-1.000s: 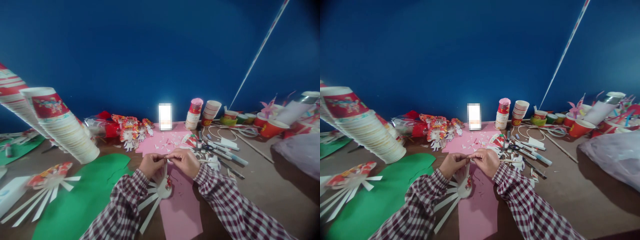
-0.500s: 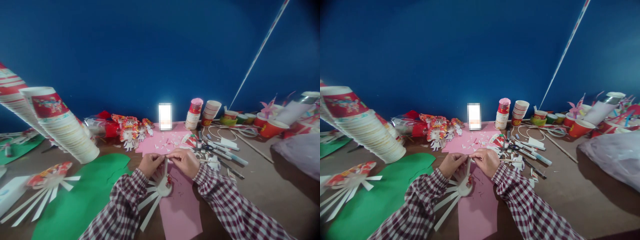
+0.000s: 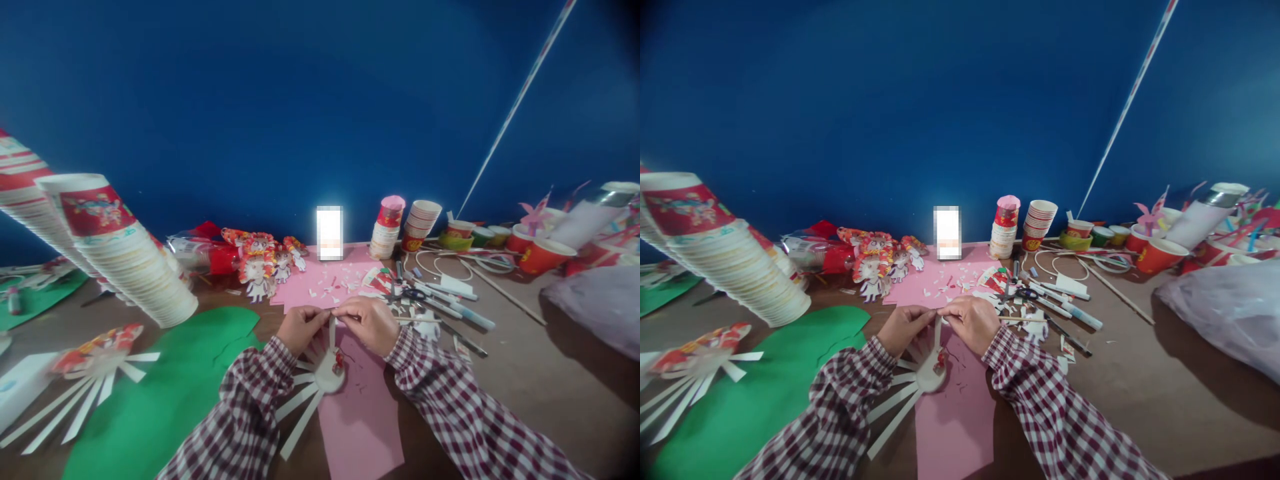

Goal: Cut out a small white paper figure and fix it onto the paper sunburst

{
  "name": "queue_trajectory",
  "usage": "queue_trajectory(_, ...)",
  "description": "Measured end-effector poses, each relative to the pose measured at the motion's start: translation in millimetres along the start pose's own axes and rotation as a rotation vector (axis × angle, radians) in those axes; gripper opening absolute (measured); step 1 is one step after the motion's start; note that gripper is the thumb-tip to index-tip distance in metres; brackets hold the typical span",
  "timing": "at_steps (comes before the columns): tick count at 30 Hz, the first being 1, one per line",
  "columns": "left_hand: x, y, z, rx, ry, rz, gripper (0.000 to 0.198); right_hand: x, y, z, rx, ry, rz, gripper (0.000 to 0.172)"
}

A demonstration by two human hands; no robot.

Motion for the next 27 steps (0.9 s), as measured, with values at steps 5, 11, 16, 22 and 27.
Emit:
queue_trajectory(5, -1.1, -0.4, -2.2, -0.010, -0.014, 0.000, 0.028, -0.7, -0.4, -0.7, -0.005, -0.035, -0.004, 0.019)
queue_trajectory(11, -0.9, -3.2, -13.2, -0.040, 0.029, -0.018, 0.026, -3.2, -0.6, -3.0, -0.011, -0.044, 0.005, 0.019)
queue_trajectory(16, 0.6, -4.8, -19.1, -0.074, 0.060, -0.066, 0.024, -3.1, -0.3, -4.6, -0.032, -0.028, 0.003, 0.018)
queue_trajectory(22, -1.7, -7.4, -21.7, -0.121, 0.063, -0.075, 0.021, -0.2, 0.1, -3.7, -0.056, -0.113, 0.011, 0.023)
queue_trajectory(27, -4.2, -7.6, -19.5, -0.117, 0.082, -0.062, 0.021, 0.2, -0.4, -6.2, -0.085, -0.174, 0.001, 0.021)
Point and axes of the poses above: each hand's wrist, its own y-axis towards the middle knuckle, its own x-axis out of the back of the hand, z = x × y, the point moved 8 cm from there along y, towards the middle knuckle, and after that the axes turned 7 degrees about -z, right-handed, at the moved point
